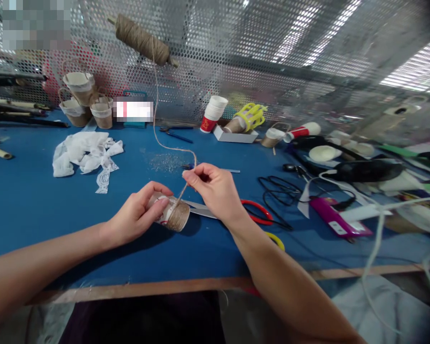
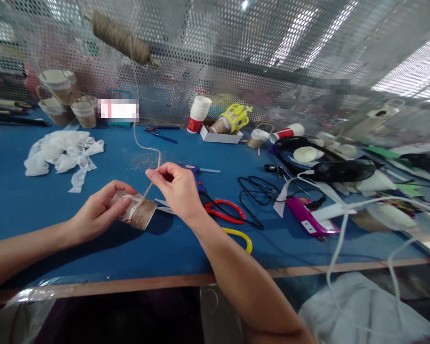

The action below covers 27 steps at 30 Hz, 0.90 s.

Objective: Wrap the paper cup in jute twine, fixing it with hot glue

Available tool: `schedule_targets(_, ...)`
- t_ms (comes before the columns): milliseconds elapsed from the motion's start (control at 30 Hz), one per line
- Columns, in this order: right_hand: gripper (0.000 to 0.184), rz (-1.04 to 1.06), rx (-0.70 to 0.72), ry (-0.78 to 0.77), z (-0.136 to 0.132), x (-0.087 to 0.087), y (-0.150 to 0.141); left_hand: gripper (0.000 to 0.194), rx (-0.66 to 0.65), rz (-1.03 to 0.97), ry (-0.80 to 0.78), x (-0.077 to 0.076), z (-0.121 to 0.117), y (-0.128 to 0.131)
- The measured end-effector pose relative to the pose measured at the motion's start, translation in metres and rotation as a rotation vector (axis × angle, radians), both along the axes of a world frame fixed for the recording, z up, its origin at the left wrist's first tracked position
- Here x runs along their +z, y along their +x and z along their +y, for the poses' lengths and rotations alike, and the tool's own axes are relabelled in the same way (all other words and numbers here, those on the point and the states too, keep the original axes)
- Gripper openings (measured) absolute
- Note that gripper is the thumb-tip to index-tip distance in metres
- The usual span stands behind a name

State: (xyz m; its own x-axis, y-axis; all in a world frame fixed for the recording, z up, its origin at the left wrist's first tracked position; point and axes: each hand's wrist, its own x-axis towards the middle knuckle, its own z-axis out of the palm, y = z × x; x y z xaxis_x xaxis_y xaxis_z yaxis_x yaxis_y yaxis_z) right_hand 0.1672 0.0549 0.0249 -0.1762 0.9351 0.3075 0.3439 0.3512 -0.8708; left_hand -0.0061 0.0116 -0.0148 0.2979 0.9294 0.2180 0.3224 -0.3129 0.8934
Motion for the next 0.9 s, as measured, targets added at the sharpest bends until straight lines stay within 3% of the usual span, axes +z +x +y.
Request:
schedule_targets(200, 0.027, -0.066, -0.002, -0.018, 0.0, -0.001, -0.001, 0.019, -0.016, 0.002, 0.084, 0.002, -0.003, -0.001)
schedule_targets(733, 0.034, -0.052, 0.167, -0.206, -0.004, -0.005, -0.007, 0.016, -0.01, 0.033, 0.352, 0.007, -0.013, -0.004)
schedule_targets(900, 0.032, -0.084, 0.195, -0.254, 0.001, -0.011, -0.006, 0.013, 0.018, 0.006, 0.299, 0.008, -0.013, -0.002)
